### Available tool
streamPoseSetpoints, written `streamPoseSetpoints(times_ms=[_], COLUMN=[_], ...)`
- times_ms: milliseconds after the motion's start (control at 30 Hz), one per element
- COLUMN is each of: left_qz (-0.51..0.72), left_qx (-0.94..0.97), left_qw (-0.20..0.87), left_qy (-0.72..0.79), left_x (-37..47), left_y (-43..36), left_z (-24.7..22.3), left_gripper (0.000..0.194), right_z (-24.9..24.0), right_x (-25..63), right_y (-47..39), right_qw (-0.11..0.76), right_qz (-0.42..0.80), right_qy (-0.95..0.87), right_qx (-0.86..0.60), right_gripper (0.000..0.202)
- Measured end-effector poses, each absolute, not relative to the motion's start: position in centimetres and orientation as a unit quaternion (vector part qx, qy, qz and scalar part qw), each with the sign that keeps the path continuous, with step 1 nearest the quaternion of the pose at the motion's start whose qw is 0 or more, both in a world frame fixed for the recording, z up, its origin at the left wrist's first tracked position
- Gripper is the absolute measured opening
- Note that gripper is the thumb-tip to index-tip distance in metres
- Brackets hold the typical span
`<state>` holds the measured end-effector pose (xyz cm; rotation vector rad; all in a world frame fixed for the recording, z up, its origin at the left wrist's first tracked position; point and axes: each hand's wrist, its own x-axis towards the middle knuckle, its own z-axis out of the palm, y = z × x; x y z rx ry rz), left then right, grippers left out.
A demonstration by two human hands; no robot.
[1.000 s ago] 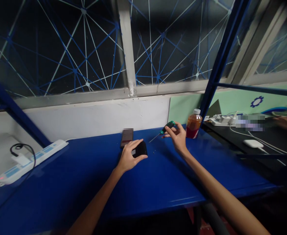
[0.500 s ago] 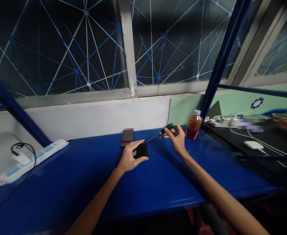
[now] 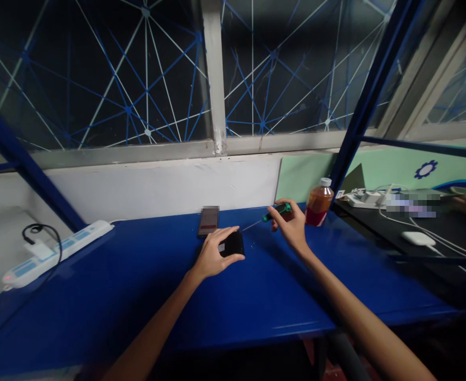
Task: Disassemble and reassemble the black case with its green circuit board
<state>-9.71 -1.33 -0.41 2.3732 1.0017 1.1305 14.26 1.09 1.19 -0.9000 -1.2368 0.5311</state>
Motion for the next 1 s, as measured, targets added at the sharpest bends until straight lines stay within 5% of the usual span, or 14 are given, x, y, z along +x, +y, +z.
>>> streamPoseSetpoints(times_ms=[1000], left_qz=[0.4], left_qx=[0.825], left_qw=[0.19], left_qy=[0.352], left_x=[-9.66], left_y=[-1.51], left_z=[-0.21], left_gripper=[0.065], right_z=[0.43], right_x=[14.8], right_y=[1.62], right_qw=[0.672], right_qz=[0.276], right_qy=[-0.57], right_qx=[-0.383], right_gripper=[0.022])
